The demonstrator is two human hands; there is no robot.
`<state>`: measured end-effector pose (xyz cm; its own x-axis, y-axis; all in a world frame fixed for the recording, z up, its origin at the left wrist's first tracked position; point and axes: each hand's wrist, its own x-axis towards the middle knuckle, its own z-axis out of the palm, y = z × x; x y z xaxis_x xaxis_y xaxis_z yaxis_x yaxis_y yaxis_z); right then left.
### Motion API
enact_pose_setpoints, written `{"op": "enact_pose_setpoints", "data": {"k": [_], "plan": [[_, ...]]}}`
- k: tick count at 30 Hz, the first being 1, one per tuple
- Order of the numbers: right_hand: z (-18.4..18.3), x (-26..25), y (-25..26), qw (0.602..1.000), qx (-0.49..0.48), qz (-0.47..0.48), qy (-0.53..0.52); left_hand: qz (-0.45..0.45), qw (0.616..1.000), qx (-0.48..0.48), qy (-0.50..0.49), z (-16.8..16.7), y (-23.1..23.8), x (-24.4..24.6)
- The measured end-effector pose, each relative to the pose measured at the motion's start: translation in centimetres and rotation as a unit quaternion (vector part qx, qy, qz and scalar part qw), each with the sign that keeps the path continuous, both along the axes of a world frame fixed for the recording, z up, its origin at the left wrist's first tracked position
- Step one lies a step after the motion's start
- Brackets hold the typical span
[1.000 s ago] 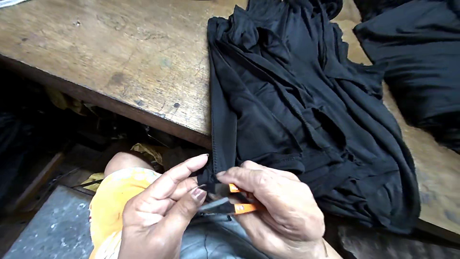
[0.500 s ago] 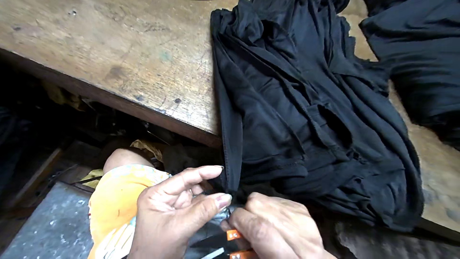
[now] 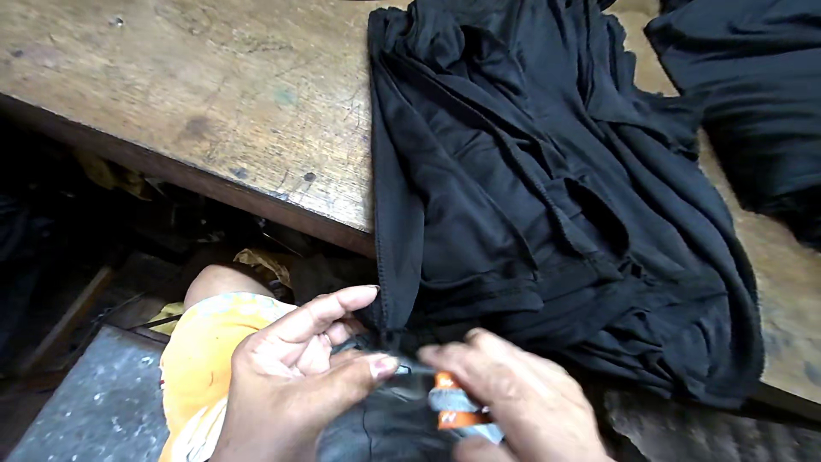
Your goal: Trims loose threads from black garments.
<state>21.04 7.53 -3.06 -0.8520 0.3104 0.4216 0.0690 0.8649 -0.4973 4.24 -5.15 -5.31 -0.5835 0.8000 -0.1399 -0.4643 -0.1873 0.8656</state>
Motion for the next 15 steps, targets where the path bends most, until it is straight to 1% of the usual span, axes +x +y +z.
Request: {"op": "enact_pose_setpoints", "data": {"k": [2,5,10,15], "plan": [[0.0,0.8,1.2,0.996,0.072,-0.057,-0.01,-0.008,1.0,0.004,-0.005,0.3,-0.4,-0.3],[-0.3,1.5,2.2,0.984,0.162,-0.074,-0.01,-0.02,0.999,-0.006,-0.034,1.1,-0.5,-0.3],[-0.4,0.6,1.8,0.98,0.194,-0.043,0.002,-0.029,0.998,0.025,-0.048,0.3,-0.5,-0.2],[-0.5,-0.3,1.7,0.98,0.193,-0.033,0.022,-0.025,0.996,-0.004,-0.081,1.2,-0.6,-0.1]]}}
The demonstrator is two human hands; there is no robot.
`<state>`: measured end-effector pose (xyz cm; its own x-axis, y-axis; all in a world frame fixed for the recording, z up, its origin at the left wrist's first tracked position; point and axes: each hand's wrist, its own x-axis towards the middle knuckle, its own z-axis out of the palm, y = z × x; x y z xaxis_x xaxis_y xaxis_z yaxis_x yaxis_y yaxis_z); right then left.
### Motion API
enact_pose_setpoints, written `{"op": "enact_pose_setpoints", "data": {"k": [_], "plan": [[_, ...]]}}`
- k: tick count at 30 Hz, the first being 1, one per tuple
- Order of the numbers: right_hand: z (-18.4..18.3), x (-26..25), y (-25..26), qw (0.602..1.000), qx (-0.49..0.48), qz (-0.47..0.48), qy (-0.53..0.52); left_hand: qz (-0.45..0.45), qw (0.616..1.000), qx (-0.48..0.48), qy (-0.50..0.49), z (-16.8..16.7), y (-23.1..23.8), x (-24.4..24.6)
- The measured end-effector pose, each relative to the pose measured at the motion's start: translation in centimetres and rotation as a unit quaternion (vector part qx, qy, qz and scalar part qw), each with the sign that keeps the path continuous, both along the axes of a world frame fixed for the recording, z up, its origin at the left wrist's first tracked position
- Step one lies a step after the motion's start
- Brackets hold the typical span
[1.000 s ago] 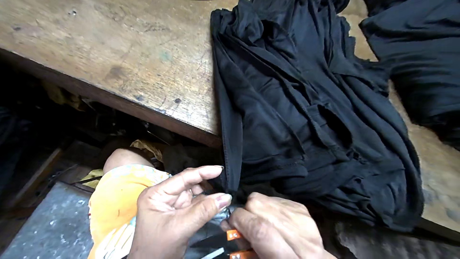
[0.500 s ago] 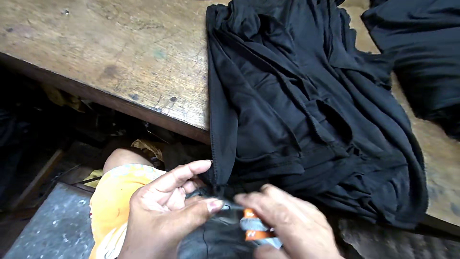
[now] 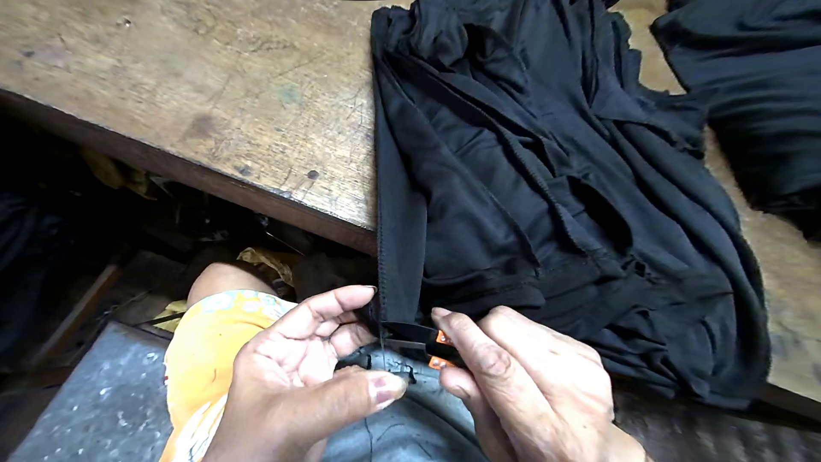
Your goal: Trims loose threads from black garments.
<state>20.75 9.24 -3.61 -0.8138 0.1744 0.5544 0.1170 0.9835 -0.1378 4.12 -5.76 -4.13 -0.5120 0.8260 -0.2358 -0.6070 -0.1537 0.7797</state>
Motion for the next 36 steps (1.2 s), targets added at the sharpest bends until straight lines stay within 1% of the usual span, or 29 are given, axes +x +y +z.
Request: {"op": "enact_pose_setpoints", "data": {"k": [3,6,11,15,18,20,29,36], "plan": [[0.7,0.6,0.6,1.0,-0.006,-0.004,-0.006,0.01,1.0,-0.001,-0.012,0.1,0.0,-0.1],[1.5,0.7,1.5,1.0,0.026,-0.003,-0.018,0.008,1.0,0.001,-0.006,0.0,0.0,-0.1],[1.8,-0.4,1.6,0.997,0.047,0.05,-0.021,-0.007,0.999,0.031,0.009,-0.6,0.1,0.1],[2.2,-0.5,2.0,0.995,0.054,0.069,-0.041,-0.016,0.999,0.017,0.039,-0.1,0.1,-0.1],[2.3,-0.3,2.4,0.994,0.053,0.08,-0.047,-0.01,0.999,0.031,-0.005,-0.6,-0.1,-0.3],[2.2,-0.2,2.5,0.995,0.053,0.077,-0.046,-0.01,0.999,0.028,-0.014,-0.6,-0.1,-0.3],[1.3,-1.1,1.8,0.996,0.047,0.071,-0.029,-0.019,1.0,0.012,-0.015,-0.7,0.0,0.3],[1.3,-1.3,2.0,0.993,0.072,0.088,-0.019,-0.026,0.999,0.023,-0.038,-0.7,0.1,0.4]]}}
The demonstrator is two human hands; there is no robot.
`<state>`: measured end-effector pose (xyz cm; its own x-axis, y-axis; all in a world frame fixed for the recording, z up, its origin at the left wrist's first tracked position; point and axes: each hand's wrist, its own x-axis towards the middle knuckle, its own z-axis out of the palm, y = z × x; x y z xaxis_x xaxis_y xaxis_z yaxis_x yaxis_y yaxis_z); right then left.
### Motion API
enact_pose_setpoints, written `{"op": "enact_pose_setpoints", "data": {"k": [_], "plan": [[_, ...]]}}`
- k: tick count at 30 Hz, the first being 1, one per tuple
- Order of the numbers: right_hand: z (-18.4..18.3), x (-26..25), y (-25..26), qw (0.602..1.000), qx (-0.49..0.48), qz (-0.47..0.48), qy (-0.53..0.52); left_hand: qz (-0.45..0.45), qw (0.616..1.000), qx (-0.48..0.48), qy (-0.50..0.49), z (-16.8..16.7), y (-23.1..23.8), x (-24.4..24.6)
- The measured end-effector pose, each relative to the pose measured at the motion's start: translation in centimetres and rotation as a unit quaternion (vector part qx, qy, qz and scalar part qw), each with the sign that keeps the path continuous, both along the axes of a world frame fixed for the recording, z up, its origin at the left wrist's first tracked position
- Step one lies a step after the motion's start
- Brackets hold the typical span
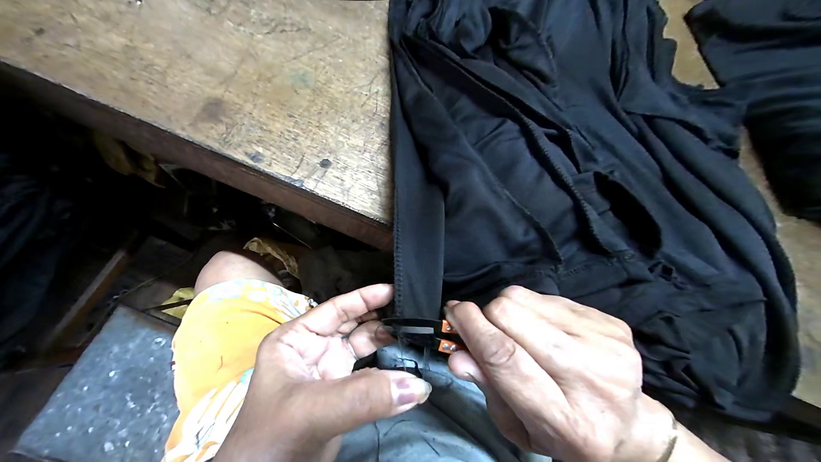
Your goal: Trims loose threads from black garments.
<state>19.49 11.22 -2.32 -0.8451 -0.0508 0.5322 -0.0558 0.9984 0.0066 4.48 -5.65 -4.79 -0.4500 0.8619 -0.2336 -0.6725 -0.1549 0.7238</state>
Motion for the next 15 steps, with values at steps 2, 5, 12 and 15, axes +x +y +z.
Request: {"op": "enact_pose_setpoints", "data": {"k": [2,5,12,15], "plan": [[-0.1,0.0,0.1,1.0,0.0,0.0,-0.004,0.0,1.0,-0.012,0.002,0.1,0.0,0.1],[-0.1,-0.1,0.2,0.999,-0.028,-0.004,-0.016,-0.003,1.0,-0.019,0.013,-0.1,-0.1,0.1],[-1.0,0.7,0.0,0.881,-0.471,-0.036,0.031,-0.004,1.0,-0.006,0.028,0.2,-0.3,0.0],[-0.8,0.8,-1.2,0.841,-0.541,-0.021,0.02,-0.014,0.998,-0.017,0.06,0.9,-0.4,0.1]]}}
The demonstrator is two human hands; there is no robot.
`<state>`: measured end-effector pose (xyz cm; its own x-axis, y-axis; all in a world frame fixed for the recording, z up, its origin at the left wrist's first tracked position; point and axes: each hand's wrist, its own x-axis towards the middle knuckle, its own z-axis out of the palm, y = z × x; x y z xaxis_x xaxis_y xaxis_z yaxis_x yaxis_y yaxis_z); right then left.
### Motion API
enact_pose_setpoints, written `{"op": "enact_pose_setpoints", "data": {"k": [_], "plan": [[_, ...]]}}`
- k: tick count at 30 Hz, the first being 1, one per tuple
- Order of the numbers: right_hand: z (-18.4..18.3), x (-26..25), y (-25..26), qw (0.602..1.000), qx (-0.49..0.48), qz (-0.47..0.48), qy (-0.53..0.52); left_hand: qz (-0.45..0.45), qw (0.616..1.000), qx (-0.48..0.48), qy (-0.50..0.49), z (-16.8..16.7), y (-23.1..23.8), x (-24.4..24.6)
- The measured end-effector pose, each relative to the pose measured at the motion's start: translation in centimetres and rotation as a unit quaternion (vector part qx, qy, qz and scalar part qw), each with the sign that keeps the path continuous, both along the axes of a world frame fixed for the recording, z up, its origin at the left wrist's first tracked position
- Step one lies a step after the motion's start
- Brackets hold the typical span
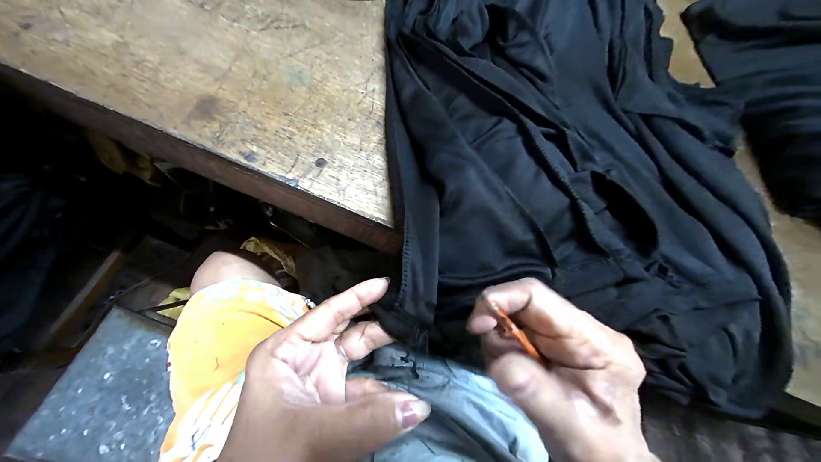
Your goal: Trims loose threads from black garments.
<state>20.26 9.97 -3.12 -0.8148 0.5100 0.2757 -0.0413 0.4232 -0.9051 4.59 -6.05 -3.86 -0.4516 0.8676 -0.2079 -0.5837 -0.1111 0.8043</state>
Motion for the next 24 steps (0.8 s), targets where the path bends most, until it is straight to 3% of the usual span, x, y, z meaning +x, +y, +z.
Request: {"op": "enact_pose_setpoints", "data": {"k": [4,6,10,17,24], "plan": [[-0.4,-0.9,-2.2,0.994,-0.105,-0.039,0.004,-0.009,0.993,0.049,0.103,-0.4,0.0,0.5],[-0.7,-1.6,-3.0,0.991,-0.105,-0.078,0.007,-0.008,0.986,0.081,0.146,-0.8,0.0,0.7],[-1.0,-1.5,-3.0,0.996,-0.045,-0.07,0.043,0.0,0.976,0.095,0.194,-1.3,-0.2,0.5],[-0.4,0.1,-3.4,0.976,0.215,0.027,-0.001,0.074,0.993,0.0,0.097,-0.6,0.8,0.8],[-0.6,0.7,-3.0,0.965,0.255,-0.022,-0.047,0.07,0.995,0.005,0.073,-0.8,0.4,0.0]]}}
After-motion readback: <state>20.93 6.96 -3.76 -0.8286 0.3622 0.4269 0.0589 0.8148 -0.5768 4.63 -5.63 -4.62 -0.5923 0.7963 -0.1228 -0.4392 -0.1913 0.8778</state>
